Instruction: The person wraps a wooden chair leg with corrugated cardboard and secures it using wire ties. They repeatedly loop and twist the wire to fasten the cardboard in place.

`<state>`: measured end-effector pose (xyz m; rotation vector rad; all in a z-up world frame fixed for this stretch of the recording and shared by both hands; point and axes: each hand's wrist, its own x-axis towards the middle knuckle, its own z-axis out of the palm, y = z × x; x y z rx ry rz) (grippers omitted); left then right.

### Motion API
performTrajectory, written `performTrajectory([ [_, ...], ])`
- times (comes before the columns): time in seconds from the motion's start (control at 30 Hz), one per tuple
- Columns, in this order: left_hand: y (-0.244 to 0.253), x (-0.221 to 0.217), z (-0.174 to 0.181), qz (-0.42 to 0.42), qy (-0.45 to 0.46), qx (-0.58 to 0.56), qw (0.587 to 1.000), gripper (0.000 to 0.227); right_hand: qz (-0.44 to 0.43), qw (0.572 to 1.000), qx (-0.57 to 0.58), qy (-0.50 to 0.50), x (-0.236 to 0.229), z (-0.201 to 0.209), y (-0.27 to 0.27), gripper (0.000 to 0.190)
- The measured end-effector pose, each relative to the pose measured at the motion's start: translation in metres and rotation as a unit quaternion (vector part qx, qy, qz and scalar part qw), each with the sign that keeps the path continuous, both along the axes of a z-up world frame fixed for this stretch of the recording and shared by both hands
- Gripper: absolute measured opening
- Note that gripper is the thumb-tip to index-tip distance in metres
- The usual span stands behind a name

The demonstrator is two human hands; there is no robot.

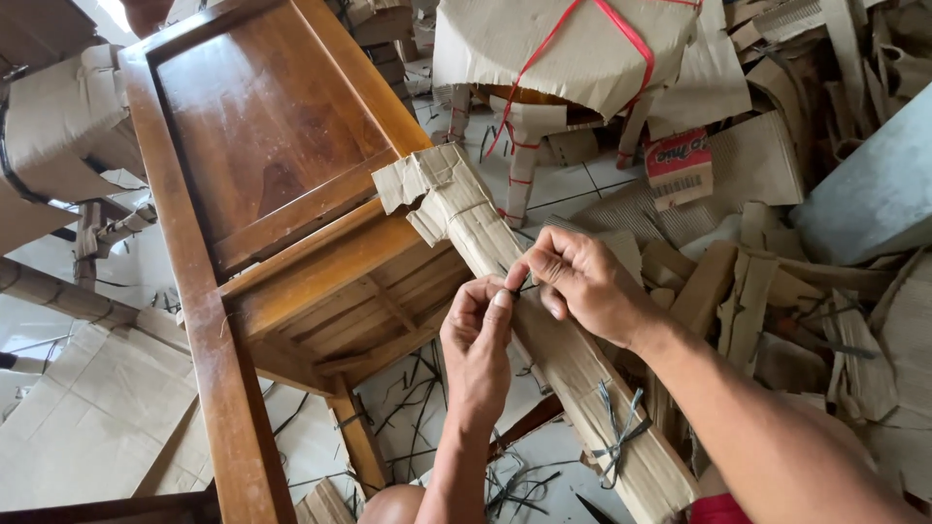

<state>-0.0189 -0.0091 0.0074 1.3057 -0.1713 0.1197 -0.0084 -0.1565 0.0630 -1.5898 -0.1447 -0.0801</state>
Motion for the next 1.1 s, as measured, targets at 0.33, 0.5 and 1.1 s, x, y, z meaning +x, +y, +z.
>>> performTrajectory([
  [0.33,0.004,0.011,0.000,-0.084,0.029,-0.076,0.993,0.016,-0.026,0.992,0.113,0.049,0.024,-0.041,0.002,0.032],
  [0.5,-0.003,0.005,-0.001,-0.046,0.038,-0.125,0.990,0.015,-0.064,0.987,0.138,0.052,0.020,-0.040,0.006,0.034],
  [1.1,-0.020,0.038,0.048,0.108,0.202,0.142,0.963,0.070,-0.069,0.984,-0.141,0.089,0.043,-0.044,0.008,0.046],
])
